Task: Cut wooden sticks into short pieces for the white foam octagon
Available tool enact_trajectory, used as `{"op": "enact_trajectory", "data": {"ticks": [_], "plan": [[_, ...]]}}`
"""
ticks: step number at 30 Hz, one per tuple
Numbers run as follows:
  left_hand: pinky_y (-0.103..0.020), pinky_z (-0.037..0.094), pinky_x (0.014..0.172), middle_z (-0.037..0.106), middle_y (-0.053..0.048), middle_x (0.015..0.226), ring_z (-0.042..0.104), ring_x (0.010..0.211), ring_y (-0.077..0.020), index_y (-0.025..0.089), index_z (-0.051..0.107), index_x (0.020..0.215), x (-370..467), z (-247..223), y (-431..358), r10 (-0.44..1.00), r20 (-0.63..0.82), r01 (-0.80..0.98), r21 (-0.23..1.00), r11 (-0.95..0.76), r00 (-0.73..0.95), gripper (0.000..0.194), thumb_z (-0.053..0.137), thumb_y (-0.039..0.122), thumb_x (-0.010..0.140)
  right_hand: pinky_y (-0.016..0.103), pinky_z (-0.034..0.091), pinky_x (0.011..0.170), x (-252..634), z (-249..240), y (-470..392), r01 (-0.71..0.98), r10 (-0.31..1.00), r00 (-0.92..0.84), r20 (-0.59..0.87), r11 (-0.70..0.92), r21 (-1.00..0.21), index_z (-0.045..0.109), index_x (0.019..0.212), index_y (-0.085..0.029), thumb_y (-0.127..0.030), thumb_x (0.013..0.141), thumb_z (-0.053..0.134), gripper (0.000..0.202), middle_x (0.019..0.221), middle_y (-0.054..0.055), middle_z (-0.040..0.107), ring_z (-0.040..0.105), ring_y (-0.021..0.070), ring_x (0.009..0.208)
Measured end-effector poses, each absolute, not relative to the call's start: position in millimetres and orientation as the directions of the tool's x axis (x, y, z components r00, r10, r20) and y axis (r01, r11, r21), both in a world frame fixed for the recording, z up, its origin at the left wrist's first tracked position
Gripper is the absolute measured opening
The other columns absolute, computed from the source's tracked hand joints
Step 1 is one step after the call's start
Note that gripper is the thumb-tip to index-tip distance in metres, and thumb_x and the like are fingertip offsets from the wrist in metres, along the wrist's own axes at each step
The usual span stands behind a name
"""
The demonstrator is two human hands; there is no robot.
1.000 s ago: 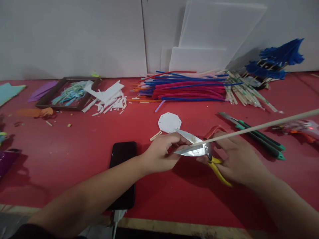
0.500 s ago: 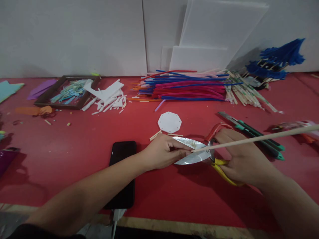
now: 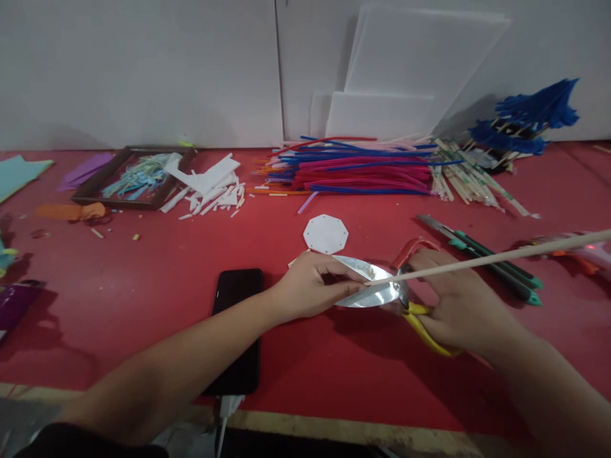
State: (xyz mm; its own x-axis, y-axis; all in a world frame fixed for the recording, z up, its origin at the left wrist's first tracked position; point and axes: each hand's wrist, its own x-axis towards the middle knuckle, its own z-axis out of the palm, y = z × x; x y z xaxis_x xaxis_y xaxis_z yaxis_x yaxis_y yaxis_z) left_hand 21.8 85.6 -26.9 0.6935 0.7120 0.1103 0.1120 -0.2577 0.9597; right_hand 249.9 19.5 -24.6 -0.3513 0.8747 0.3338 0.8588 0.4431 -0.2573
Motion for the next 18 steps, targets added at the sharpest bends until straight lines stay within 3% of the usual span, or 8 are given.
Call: {"op": "enact_trajectory", "data": {"ticks": [7,13,18], "plan": [[-0.028,0.055,0.081,0.078,-0.011,0.093,0.073,0.089,-0.0198,0.015,0.077,0.086,21.3,-27.4,87.0,0.692,0.075,0.096,0.974,-0.206,0.718,0.016,0.067,0.027,0.083,0.038,0.045,0.058,250.0,-28.3,17.1,0.882,0.895,-0.322,0.309,0.402,-0.244,0.044,0.085,-0.026,-0.043,0.084,0.052,0.019,0.08,0.008,0.059,0.06,0.0266,0.074],[-0.025,0.053,0.074,0.077,-0.009,0.087,0.07,0.08,-0.0163,0.015,0.075,0.083,23.9,-27.3,84.9,0.701,0.116,0.004,0.986,-0.167,0.704,0.015,0.067,0.027,0.083,0.038,0.049,0.056,249.9,-23.9,13.5,0.891,0.908,-0.298,0.294,0.375,-0.255,0.043,0.08,-0.026,-0.037,0.081,0.051,0.013,0.074,0.008,0.063,0.062,0.0256,0.066],[-0.024,0.051,0.075,0.075,-0.007,0.086,0.068,0.082,-0.0157,0.013,0.074,0.089,22.1,-22.7,85.3,0.605,-0.083,0.078,0.996,0.036,0.792,0.019,0.061,0.026,0.089,0.04,0.049,0.058,252.3,-27.4,13.0,0.906,0.911,-0.297,0.285,0.363,-0.217,0.047,0.081,-0.024,-0.033,0.076,0.05,0.011,0.078,0.011,0.065,0.063,0.0276,0.067]]}}
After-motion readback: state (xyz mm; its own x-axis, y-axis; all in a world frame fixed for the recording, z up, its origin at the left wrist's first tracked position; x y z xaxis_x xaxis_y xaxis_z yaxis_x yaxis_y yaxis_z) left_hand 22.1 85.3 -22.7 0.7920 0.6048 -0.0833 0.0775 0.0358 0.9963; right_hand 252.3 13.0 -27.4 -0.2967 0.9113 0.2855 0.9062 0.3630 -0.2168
